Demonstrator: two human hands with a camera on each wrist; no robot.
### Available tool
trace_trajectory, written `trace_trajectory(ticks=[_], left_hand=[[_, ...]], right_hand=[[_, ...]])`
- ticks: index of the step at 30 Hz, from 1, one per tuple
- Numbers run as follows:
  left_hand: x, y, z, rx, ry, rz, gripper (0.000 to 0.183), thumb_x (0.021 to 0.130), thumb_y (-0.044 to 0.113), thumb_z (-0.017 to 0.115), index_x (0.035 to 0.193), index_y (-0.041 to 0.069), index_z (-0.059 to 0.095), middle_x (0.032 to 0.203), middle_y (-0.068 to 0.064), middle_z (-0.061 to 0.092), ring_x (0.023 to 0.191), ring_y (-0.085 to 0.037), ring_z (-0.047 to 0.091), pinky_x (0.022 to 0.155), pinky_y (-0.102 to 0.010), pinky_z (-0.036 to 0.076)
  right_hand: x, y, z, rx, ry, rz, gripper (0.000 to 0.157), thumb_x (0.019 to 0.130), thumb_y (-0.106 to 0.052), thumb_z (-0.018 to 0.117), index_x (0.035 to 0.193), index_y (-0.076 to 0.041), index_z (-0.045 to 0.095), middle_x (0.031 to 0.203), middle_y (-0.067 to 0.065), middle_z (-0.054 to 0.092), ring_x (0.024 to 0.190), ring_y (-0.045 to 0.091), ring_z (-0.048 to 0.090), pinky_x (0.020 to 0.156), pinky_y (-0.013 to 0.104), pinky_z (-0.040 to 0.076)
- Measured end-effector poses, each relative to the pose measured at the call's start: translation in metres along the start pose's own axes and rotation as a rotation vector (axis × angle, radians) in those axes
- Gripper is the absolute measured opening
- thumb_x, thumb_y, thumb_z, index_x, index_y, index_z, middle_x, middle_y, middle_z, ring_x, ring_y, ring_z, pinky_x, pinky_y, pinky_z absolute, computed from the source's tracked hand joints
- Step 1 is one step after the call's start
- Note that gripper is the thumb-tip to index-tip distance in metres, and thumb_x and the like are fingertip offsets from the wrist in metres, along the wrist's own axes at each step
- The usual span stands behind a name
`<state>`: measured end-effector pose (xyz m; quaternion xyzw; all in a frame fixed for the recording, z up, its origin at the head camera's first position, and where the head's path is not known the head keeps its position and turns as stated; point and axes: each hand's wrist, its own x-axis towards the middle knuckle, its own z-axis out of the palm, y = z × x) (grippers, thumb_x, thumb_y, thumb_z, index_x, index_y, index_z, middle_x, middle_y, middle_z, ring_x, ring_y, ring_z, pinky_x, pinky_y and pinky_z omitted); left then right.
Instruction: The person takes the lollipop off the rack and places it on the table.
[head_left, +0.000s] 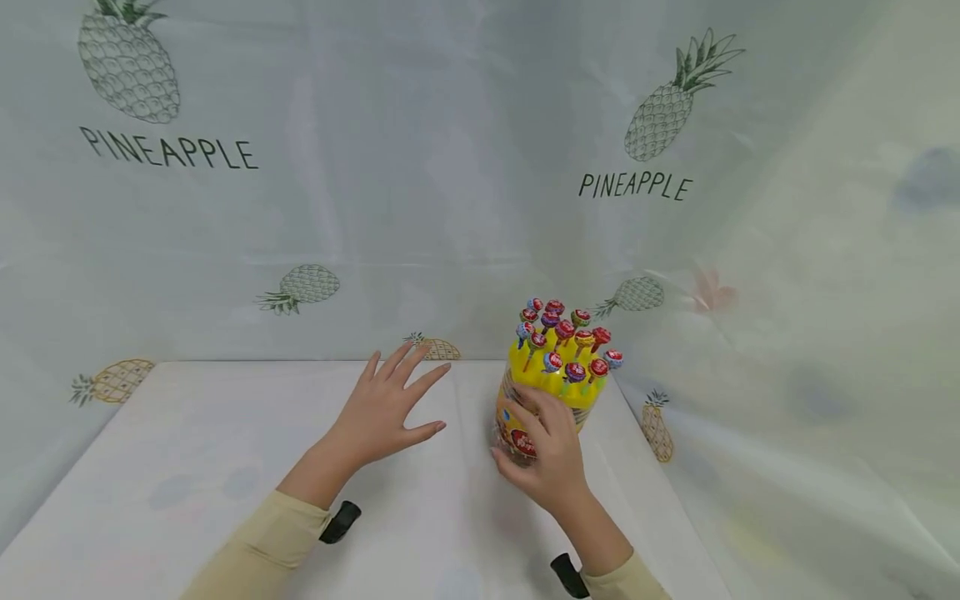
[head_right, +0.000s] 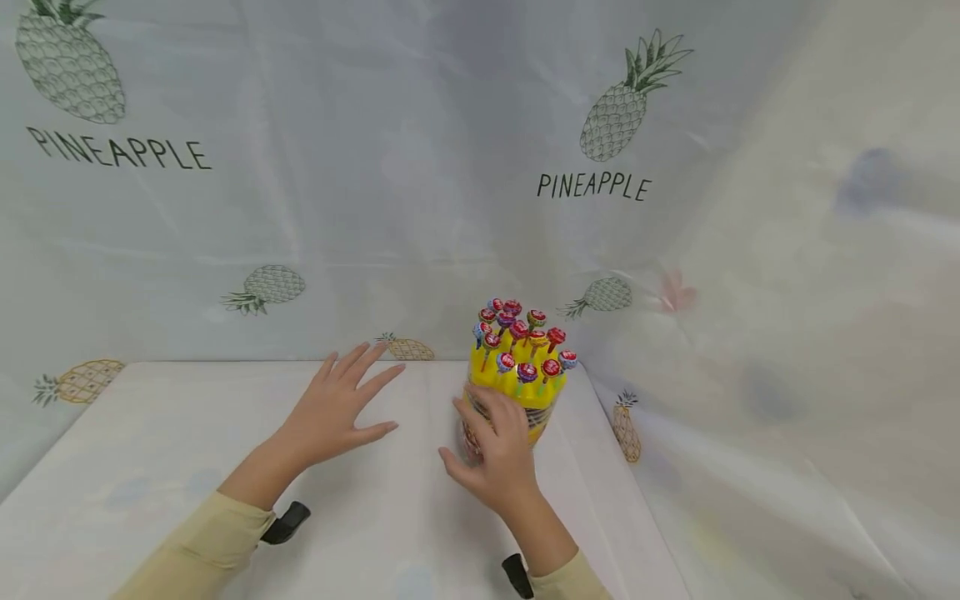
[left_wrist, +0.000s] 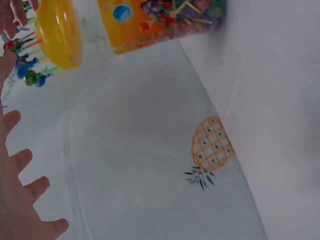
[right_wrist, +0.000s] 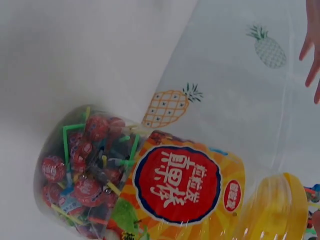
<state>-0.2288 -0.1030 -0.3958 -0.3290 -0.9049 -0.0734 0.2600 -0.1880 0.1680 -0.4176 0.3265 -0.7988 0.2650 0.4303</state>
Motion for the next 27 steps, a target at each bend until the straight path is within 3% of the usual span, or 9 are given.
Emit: trace_trajectory(ticks=[7, 11, 15, 22, 27], left_hand=[[0.021, 0.014, 0.007, -0.081, 0.028, 0.005, 0.073, 0.086, 0.058, 0.064, 0.147, 0.023, 0.045, 0.155, -0.012, 0.031, 0.138, -0.037, 0.031, 0.102, -0.068, 0.029], [0.03, 0.02, 0.013, -0.169, 0.016, -0.002, 0.069, 0.089, 0.054, 0.061, 0.147, 0.021, 0.044, 0.155, -0.011, 0.031, 0.139, -0.037, 0.029, 0.107, -0.061, 0.027], [0.038, 0.026, 0.018, -0.225, 0.024, -0.004, 0.067, 0.09, 0.051, 0.061, 0.147, 0.02, 0.045, 0.153, -0.01, 0.033, 0.138, -0.035, 0.03, 0.11, -0.057, 0.024], [0.057, 0.031, 0.024, -0.261, 0.005, -0.014, 0.065, 0.092, 0.049, 0.061, 0.147, 0.019, 0.044, 0.151, -0.008, 0.037, 0.136, -0.031, 0.034, 0.109, -0.055, 0.029], [0.071, 0.032, 0.029, -0.298, -0.02, -0.053, 0.064, 0.092, 0.047, 0.062, 0.147, 0.021, 0.044, 0.151, -0.007, 0.038, 0.135, -0.028, 0.036, 0.108, -0.053, 0.031]], right_hand=[[-0.008, 0.007, -0.014, -0.021, 0.16, 0.024, 0.048, 0.091, -0.046, 0.059, 0.112, -0.004, 0.068, 0.123, 0.019, 0.057, 0.112, 0.033, 0.049, 0.1, 0.036, 0.031], [-0.018, 0.016, -0.02, -0.054, 0.281, 0.076, 0.046, 0.09, -0.043, 0.062, 0.108, -0.001, 0.067, 0.122, 0.024, 0.055, 0.115, 0.038, 0.046, 0.105, 0.037, 0.029], [-0.024, 0.023, -0.023, -0.063, 0.353, 0.19, 0.045, 0.087, -0.037, 0.065, 0.108, 0.002, 0.065, 0.129, 0.028, 0.047, 0.124, 0.04, 0.039, 0.108, 0.043, 0.025], [-0.007, 0.009, -0.026, 0.117, 0.375, 0.447, 0.045, 0.078, 0.004, 0.069, 0.118, 0.012, 0.051, 0.138, 0.036, 0.028, 0.132, 0.043, 0.024, 0.107, 0.062, 0.021], [-0.002, 0.01, -0.02, 0.181, 0.385, 0.545, 0.046, 0.08, 0.008, 0.067, 0.122, 0.012, 0.048, 0.142, 0.033, 0.022, 0.133, 0.045, 0.021, 0.106, 0.065, 0.02]])
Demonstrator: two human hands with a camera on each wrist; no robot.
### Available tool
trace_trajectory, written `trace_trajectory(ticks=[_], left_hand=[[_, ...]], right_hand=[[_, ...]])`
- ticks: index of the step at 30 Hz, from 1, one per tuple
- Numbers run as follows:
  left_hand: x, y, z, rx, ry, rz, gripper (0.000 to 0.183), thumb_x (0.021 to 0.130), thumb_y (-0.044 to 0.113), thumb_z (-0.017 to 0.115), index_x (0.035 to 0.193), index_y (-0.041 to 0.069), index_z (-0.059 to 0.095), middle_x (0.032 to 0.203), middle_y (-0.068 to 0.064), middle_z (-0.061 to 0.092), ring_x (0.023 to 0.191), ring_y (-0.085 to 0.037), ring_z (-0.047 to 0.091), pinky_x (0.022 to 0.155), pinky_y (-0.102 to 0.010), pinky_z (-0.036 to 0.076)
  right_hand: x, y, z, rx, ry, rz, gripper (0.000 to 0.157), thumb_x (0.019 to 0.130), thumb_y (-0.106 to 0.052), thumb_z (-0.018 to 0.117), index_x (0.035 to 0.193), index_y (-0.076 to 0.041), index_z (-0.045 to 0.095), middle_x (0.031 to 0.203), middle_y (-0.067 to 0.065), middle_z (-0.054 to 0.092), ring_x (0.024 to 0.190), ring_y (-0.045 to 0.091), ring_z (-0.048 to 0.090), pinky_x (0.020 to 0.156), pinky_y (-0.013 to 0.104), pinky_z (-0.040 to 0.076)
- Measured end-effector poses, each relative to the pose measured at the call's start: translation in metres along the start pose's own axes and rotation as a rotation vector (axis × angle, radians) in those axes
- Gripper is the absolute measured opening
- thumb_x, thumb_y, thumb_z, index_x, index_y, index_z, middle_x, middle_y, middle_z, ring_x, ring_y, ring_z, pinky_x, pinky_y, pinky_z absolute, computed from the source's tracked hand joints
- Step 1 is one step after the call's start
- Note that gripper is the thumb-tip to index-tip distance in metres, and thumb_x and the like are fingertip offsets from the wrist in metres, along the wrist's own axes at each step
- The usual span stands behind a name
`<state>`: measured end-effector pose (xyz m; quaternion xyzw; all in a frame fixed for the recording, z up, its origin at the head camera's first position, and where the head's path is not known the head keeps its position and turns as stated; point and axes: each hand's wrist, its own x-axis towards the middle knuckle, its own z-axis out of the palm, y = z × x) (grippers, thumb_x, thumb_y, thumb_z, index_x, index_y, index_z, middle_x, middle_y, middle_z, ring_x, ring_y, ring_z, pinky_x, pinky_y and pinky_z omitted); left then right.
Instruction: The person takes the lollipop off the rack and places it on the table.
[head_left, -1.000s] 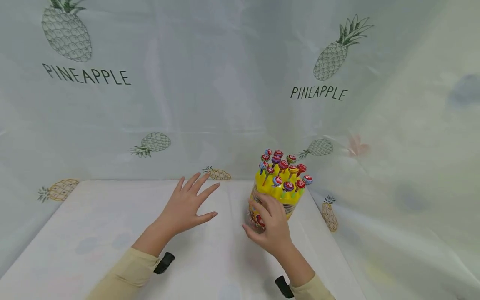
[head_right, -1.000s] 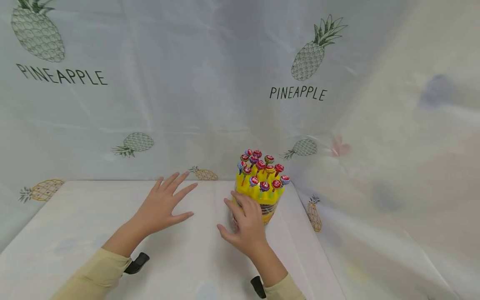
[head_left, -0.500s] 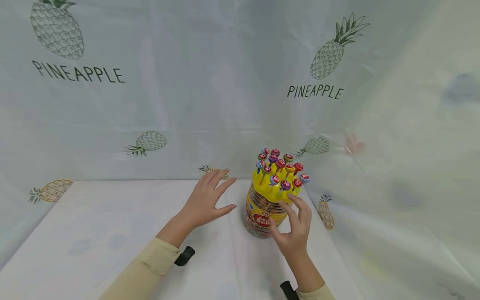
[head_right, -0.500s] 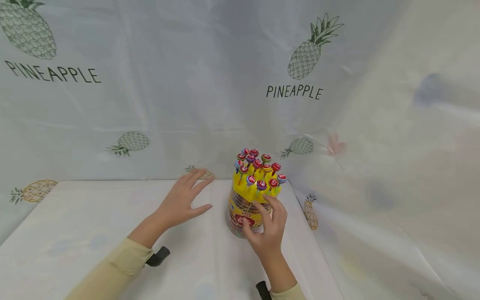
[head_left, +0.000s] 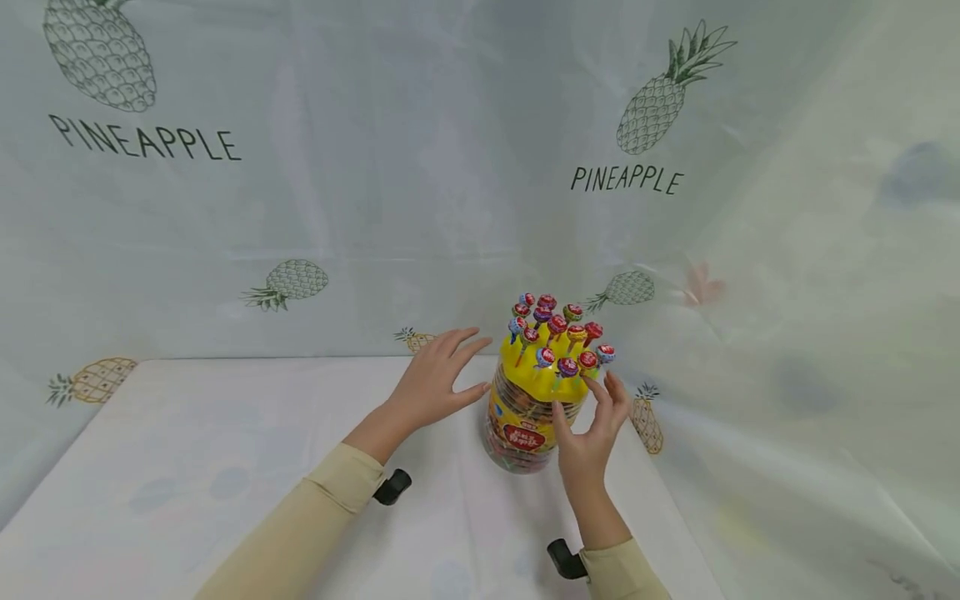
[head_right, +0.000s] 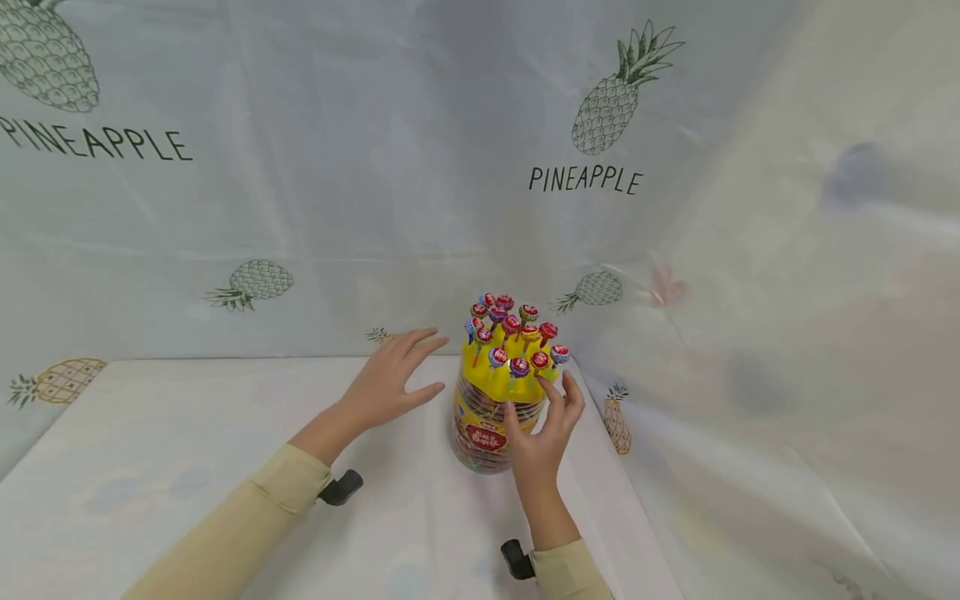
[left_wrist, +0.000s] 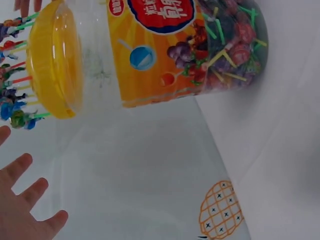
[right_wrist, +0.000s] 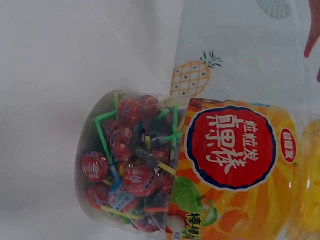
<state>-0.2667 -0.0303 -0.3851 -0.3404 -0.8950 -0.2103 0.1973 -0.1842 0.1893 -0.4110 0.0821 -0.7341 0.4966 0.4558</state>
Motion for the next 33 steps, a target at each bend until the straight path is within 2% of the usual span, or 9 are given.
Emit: trace_trajectory(ticks=[7, 10, 13, 15, 18, 22, 26, 29, 33], left_hand=[[0.014, -0.004, 0.007, -0.075, -0.006, -0.054, 0.063, 0.093, 0.046, 0.06, 0.148, 0.022, 0.042, 0.151, -0.007, 0.038, 0.136, -0.029, 0.036, 0.108, -0.054, 0.031], [0.018, -0.006, 0.01, -0.105, -0.008, -0.071, 0.062, 0.093, 0.046, 0.06, 0.148, 0.021, 0.043, 0.151, -0.007, 0.038, 0.136, -0.03, 0.036, 0.108, -0.055, 0.031], [0.02, -0.008, 0.012, -0.131, -0.011, -0.088, 0.061, 0.094, 0.044, 0.06, 0.148, 0.021, 0.043, 0.151, -0.007, 0.038, 0.136, -0.029, 0.036, 0.109, -0.054, 0.03], [0.021, -0.009, 0.013, -0.147, -0.009, -0.094, 0.061, 0.094, 0.042, 0.061, 0.148, 0.02, 0.043, 0.151, -0.007, 0.038, 0.136, -0.029, 0.036, 0.109, -0.053, 0.03], [0.022, -0.011, 0.015, -0.169, -0.003, -0.1, 0.06, 0.094, 0.041, 0.061, 0.147, 0.019, 0.044, 0.15, -0.007, 0.038, 0.136, -0.029, 0.036, 0.11, -0.053, 0.029], [0.025, -0.012, 0.014, -0.191, 0.003, -0.107, 0.06, 0.094, 0.04, 0.062, 0.148, 0.019, 0.043, 0.15, -0.007, 0.039, 0.136, -0.028, 0.036, 0.11, -0.051, 0.029], [0.036, -0.013, 0.009, -0.232, 0.006, -0.097, 0.059, 0.095, 0.039, 0.061, 0.148, 0.019, 0.042, 0.15, -0.006, 0.039, 0.137, -0.027, 0.035, 0.111, -0.049, 0.029], [0.047, -0.014, 0.002, -0.303, 0.011, -0.096, 0.058, 0.096, 0.037, 0.059, 0.148, 0.017, 0.041, 0.149, -0.007, 0.039, 0.137, -0.026, 0.035, 0.111, -0.048, 0.029], [0.06, -0.014, -0.006, -0.438, 0.011, -0.133, 0.055, 0.099, 0.035, 0.057, 0.148, 0.018, 0.042, 0.148, -0.005, 0.042, 0.136, -0.024, 0.037, 0.111, -0.047, 0.029]], right_hand=[[-0.004, 0.041, 0.014, 0.071, -0.009, 0.092, 0.052, 0.086, 0.0, 0.069, 0.133, 0.005, 0.049, 0.153, 0.018, 0.016, 0.141, 0.035, 0.016, 0.11, 0.061, 0.018], [-0.001, 0.051, 0.017, 0.096, -0.028, 0.159, 0.057, 0.088, -0.009, 0.071, 0.139, 0.002, 0.046, 0.155, 0.008, 0.014, 0.142, 0.029, 0.017, 0.113, 0.052, 0.022], [0.005, 0.054, 0.02, 0.161, -0.066, 0.21, 0.061, 0.089, -0.012, 0.072, 0.142, -0.002, 0.044, 0.153, 0.002, 0.015, 0.139, 0.025, 0.024, 0.111, 0.038, 0.031], [0.01, 0.054, 0.021, 0.206, -0.094, 0.23, 0.061, 0.089, -0.01, 0.072, 0.143, -0.004, 0.043, 0.151, 0.002, 0.017, 0.136, 0.024, 0.03, 0.106, 0.029, 0.037], [0.015, 0.046, 0.021, 0.228, -0.117, 0.227, 0.059, 0.088, -0.003, 0.071, 0.142, -0.003, 0.045, 0.148, 0.005, 0.02, 0.133, 0.025, 0.033, 0.102, 0.023, 0.04], [0.018, 0.03, 0.019, 0.191, -0.126, 0.191, 0.056, 0.088, -0.001, 0.07, 0.138, 0.002, 0.046, 0.145, 0.008, 0.023, 0.131, 0.022, 0.035, 0.102, 0.021, 0.039], [0.018, 0.026, 0.019, 0.183, -0.122, 0.171, 0.054, 0.088, -0.001, 0.069, 0.137, 0.004, 0.046, 0.142, 0.011, 0.024, 0.129, 0.019, 0.035, 0.101, 0.02, 0.039], [0.017, 0.028, 0.02, 0.204, -0.117, 0.175, 0.054, 0.088, 0.0, 0.069, 0.137, 0.004, 0.046, 0.144, 0.011, 0.021, 0.13, 0.018, 0.034, 0.101, 0.02, 0.04], [0.014, 0.032, 0.02, 0.258, -0.1, 0.18, 0.056, 0.088, 0.004, 0.067, 0.139, 0.004, 0.044, 0.149, 0.011, 0.017, 0.132, 0.022, 0.033, 0.101, 0.021, 0.04]])
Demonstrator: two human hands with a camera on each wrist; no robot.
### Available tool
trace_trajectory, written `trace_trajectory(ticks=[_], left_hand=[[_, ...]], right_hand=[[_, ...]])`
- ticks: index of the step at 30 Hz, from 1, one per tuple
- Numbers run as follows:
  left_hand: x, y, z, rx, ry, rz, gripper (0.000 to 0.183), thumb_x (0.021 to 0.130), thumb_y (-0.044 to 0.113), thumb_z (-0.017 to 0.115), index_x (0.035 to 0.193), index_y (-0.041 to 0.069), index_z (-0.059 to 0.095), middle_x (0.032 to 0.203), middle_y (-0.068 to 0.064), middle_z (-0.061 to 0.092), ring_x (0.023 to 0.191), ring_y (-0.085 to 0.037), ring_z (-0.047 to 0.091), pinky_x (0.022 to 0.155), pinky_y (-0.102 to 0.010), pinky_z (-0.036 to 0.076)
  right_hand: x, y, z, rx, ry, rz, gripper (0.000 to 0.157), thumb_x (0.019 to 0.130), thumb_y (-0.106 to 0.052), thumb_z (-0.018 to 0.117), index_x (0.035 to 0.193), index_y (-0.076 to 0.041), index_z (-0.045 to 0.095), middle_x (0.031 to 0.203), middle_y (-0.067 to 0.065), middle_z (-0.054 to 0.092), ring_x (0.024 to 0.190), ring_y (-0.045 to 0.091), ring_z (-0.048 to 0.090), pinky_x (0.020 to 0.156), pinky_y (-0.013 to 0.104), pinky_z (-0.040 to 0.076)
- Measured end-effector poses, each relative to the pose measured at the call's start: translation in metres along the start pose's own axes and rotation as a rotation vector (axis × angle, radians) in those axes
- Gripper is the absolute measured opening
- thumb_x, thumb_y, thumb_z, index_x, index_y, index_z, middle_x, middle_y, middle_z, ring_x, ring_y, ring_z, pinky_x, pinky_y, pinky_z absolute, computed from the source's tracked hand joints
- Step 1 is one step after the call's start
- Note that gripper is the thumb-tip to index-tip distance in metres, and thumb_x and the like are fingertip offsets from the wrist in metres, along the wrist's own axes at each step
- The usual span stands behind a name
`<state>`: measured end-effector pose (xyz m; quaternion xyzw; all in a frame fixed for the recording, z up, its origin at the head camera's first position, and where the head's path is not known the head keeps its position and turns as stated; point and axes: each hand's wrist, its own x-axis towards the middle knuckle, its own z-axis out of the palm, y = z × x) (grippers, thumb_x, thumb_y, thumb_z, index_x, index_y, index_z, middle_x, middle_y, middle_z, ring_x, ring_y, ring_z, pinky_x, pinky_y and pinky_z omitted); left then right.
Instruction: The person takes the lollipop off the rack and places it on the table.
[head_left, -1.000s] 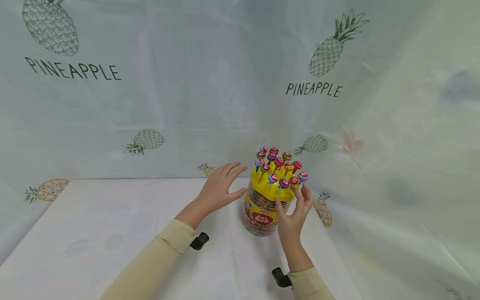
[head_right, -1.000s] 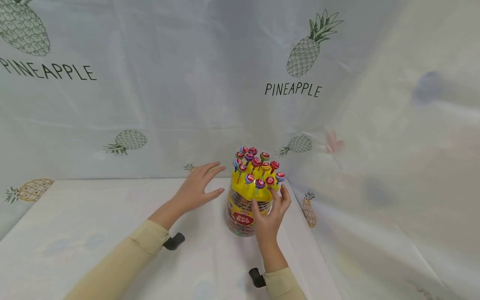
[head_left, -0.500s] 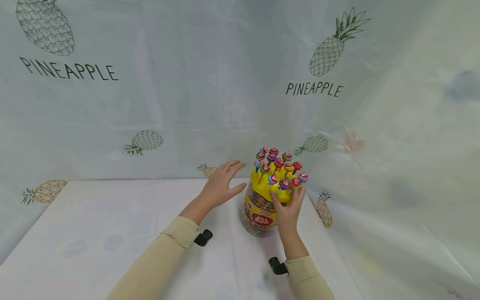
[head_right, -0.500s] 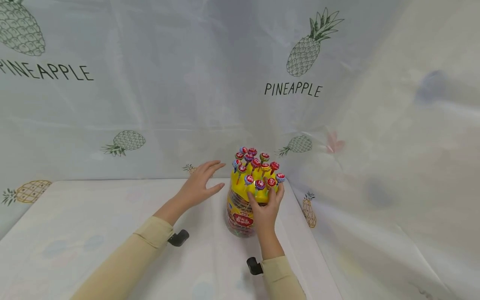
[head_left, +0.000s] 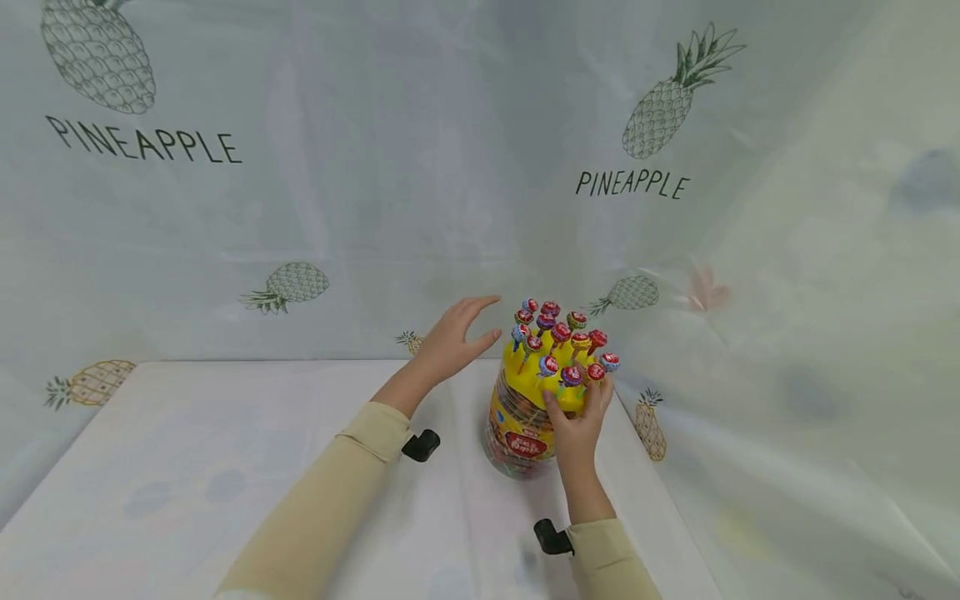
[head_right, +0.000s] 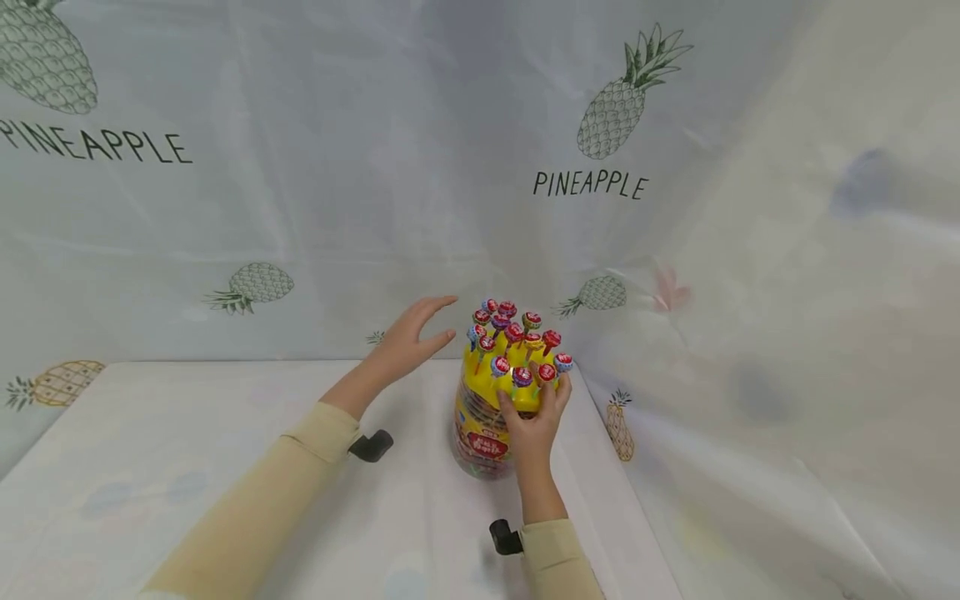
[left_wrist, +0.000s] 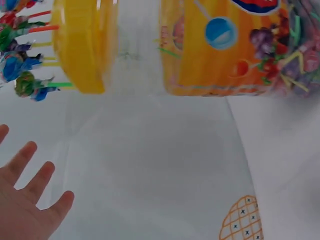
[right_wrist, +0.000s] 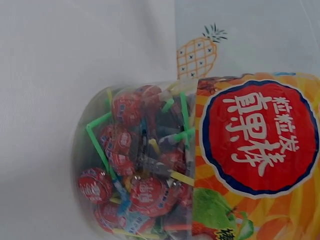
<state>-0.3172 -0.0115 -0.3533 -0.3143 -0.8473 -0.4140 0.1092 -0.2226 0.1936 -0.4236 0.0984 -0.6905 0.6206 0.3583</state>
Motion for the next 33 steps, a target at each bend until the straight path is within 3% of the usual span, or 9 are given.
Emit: trace_trajectory(ticks=[3, 8, 13, 20, 23, 28, 33], left_hand=[[0.008, 0.003, -0.001, -0.135, -0.02, -0.038, 0.049, 0.1, 0.034, 0.055, 0.146, 0.02, 0.045, 0.144, -0.003, 0.048, 0.132, -0.022, 0.042, 0.11, -0.048, 0.031], [0.02, 0.009, 0.003, -0.362, -0.067, -0.098, 0.04, 0.103, 0.026, 0.051, 0.143, 0.023, 0.05, 0.139, -0.006, 0.053, 0.125, -0.022, 0.049, 0.105, -0.05, 0.037], [0.033, 0.015, 0.012, -0.49, -0.093, -0.137, 0.037, 0.105, 0.028, 0.046, 0.141, 0.022, 0.053, 0.143, -0.006, 0.049, 0.128, -0.022, 0.047, 0.106, -0.051, 0.035], [0.044, 0.02, 0.023, -0.561, -0.132, -0.251, 0.036, 0.105, 0.032, 0.043, 0.137, 0.025, 0.057, 0.143, 0.002, 0.047, 0.126, -0.022, 0.048, 0.104, -0.053, 0.036], [0.045, 0.02, 0.023, -0.581, -0.135, -0.287, 0.034, 0.104, 0.028, 0.044, 0.134, 0.025, 0.061, 0.139, 0.002, 0.052, 0.121, -0.02, 0.051, 0.103, -0.051, 0.038], [0.046, 0.02, 0.024, -0.609, -0.124, -0.298, 0.033, 0.105, 0.026, 0.044, 0.131, 0.023, 0.063, 0.133, 0.002, 0.056, 0.118, -0.019, 0.053, 0.103, -0.049, 0.039], [0.047, 0.02, 0.026, -0.633, -0.103, -0.3, 0.031, 0.104, 0.026, 0.046, 0.129, 0.022, 0.065, 0.131, 0.003, 0.058, 0.117, -0.017, 0.054, 0.102, -0.047, 0.041]], right_hand=[[-0.001, 0.004, 0.001, 0.035, 0.014, -0.01, 0.056, 0.088, 0.005, 0.066, 0.14, 0.004, 0.044, 0.151, 0.016, 0.014, 0.133, 0.023, 0.031, 0.103, 0.022, 0.039], [-0.004, 0.011, 0.002, 0.071, 0.045, -0.028, 0.057, 0.087, 0.009, 0.065, 0.14, 0.001, 0.045, 0.151, 0.014, 0.015, 0.135, 0.025, 0.031, 0.105, 0.025, 0.037], [-0.007, 0.017, 0.002, 0.076, 0.078, -0.026, 0.058, 0.085, 0.011, 0.065, 0.139, 0.0, 0.047, 0.152, 0.01, 0.017, 0.135, 0.025, 0.03, 0.105, 0.024, 0.036], [-0.005, 0.017, 0.002, 0.067, 0.073, -0.049, 0.061, 0.085, 0.011, 0.065, 0.142, 0.0, 0.044, 0.15, 0.008, 0.02, 0.133, 0.023, 0.034, 0.104, 0.024, 0.038], [-0.004, 0.015, 0.005, 0.07, 0.066, -0.084, 0.062, 0.085, 0.012, 0.064, 0.142, 0.001, 0.042, 0.15, 0.014, 0.019, 0.132, 0.023, 0.035, 0.104, 0.024, 0.038], [-0.002, 0.013, 0.006, 0.098, 0.055, -0.111, 0.062, 0.085, 0.013, 0.063, 0.142, 0.003, 0.042, 0.149, 0.02, 0.016, 0.132, 0.025, 0.034, 0.104, 0.025, 0.039], [-0.003, 0.013, 0.005, 0.097, 0.053, -0.092, 0.059, 0.085, 0.013, 0.063, 0.14, 0.003, 0.043, 0.149, 0.012, 0.019, 0.134, 0.025, 0.032, 0.105, 0.025, 0.038]])
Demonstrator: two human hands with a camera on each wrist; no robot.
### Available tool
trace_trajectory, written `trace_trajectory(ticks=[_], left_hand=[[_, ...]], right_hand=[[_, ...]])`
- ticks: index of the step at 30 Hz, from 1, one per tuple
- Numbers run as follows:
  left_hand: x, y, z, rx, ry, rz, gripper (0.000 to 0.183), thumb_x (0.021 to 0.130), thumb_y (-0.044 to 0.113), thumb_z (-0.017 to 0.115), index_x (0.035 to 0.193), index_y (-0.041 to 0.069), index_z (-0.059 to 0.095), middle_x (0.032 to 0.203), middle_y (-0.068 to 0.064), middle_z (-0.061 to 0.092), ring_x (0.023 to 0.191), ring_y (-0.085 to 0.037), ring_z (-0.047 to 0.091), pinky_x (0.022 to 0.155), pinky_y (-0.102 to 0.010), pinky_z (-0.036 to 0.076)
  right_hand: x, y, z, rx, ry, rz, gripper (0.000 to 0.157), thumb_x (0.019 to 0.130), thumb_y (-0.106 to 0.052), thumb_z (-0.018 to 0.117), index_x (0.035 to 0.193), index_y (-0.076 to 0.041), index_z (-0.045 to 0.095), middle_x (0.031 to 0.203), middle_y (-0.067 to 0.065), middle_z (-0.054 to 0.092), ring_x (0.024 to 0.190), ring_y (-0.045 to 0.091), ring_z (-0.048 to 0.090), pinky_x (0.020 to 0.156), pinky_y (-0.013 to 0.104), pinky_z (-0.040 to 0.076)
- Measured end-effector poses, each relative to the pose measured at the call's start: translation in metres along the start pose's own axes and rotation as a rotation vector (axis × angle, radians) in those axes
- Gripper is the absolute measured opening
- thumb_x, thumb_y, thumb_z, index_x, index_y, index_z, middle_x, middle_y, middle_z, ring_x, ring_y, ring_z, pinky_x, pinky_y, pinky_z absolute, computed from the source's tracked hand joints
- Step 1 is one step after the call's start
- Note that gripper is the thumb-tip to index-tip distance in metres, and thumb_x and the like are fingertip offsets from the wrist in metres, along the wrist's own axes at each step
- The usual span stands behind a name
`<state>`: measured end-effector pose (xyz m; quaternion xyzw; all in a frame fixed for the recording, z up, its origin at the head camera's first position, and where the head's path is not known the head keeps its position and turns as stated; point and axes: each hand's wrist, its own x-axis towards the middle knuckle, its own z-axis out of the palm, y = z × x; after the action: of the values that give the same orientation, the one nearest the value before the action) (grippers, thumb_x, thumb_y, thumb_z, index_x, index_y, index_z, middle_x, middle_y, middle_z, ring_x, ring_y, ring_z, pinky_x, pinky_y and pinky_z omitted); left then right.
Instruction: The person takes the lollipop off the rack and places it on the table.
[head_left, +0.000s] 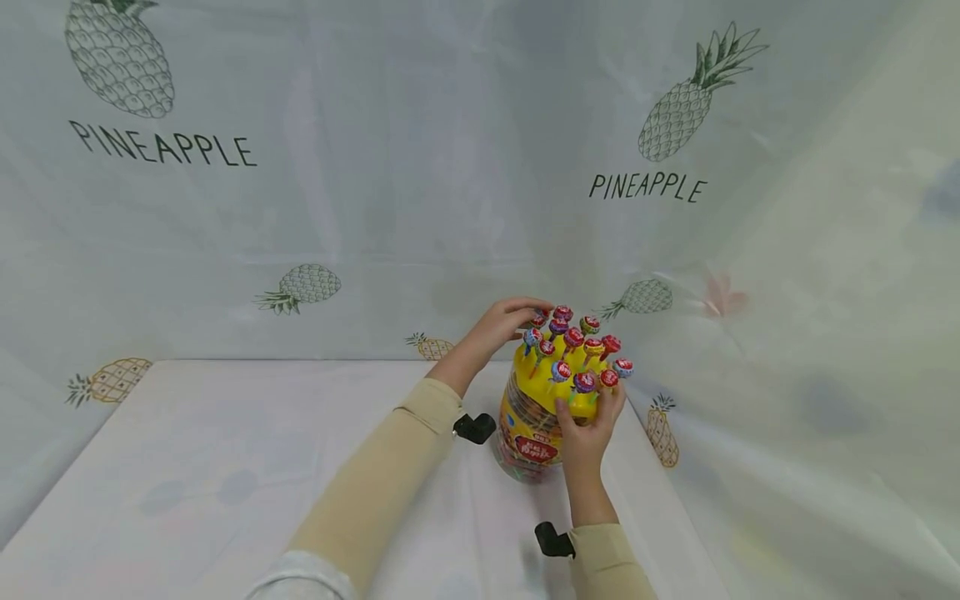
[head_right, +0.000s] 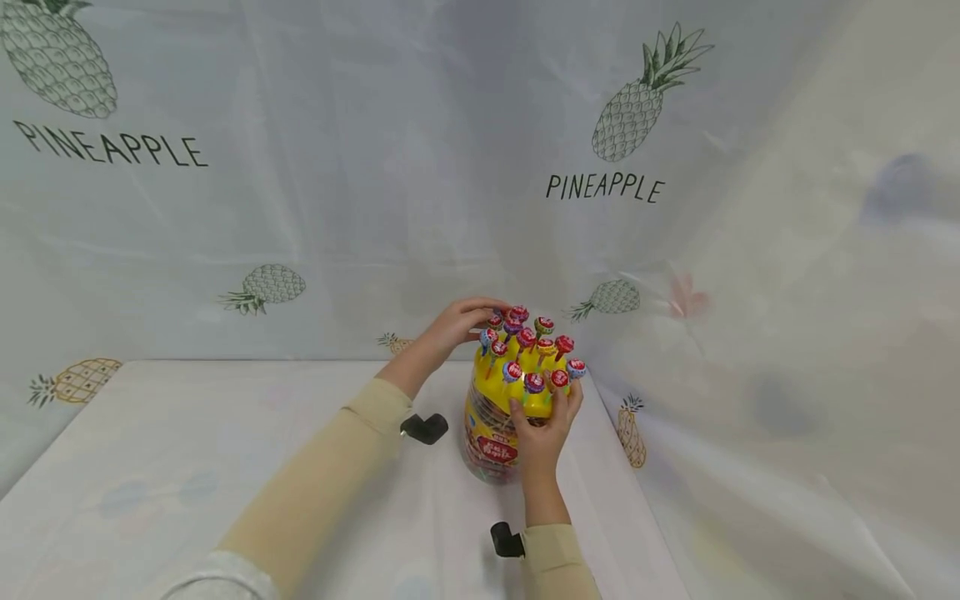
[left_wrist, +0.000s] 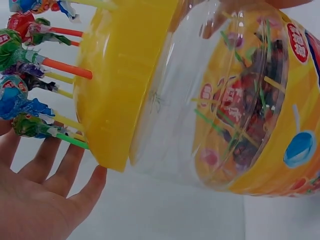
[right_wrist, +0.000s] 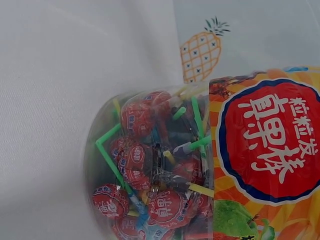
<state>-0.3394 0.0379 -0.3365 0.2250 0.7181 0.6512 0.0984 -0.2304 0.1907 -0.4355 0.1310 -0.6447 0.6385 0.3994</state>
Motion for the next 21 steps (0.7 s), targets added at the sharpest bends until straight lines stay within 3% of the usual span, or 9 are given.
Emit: trace_trajectory(ticks=[8, 14, 21], left_hand=[[0.0011, -0.0034, 0.0018, -0.084, 0.033, 0.038, 0.034, 0.105, 0.031, 0.043, 0.129, 0.018, 0.065, 0.128, 0.0, 0.059, 0.114, -0.018, 0.057, 0.102, -0.044, 0.042], [-0.0001, -0.0028, 0.0041, -0.133, 0.059, 0.051, 0.034, 0.105, 0.032, 0.044, 0.129, 0.019, 0.065, 0.131, 0.002, 0.058, 0.117, -0.018, 0.055, 0.103, -0.045, 0.041], [-0.0052, 0.005, -0.0001, -0.18, 0.133, 0.153, 0.032, 0.103, 0.023, 0.05, 0.132, 0.02, 0.062, 0.129, 0.001, 0.058, 0.115, -0.02, 0.056, 0.101, -0.041, 0.044]], right_hand=[[-0.0008, 0.0014, -0.0013, 0.001, 0.01, 0.003, 0.06, 0.084, 0.013, 0.063, 0.14, 0.003, 0.044, 0.149, 0.006, 0.02, 0.133, 0.025, 0.033, 0.105, 0.025, 0.038], [0.0008, 0.0024, -0.0009, 0.014, 0.01, -0.007, 0.059, 0.083, 0.012, 0.064, 0.138, 0.005, 0.044, 0.149, 0.016, 0.018, 0.132, 0.026, 0.034, 0.105, 0.027, 0.039], [0.0008, 0.0049, -0.0007, 0.004, 0.006, -0.015, 0.061, 0.084, 0.012, 0.063, 0.14, 0.002, 0.044, 0.148, 0.02, 0.017, 0.131, 0.025, 0.034, 0.104, 0.025, 0.038]])
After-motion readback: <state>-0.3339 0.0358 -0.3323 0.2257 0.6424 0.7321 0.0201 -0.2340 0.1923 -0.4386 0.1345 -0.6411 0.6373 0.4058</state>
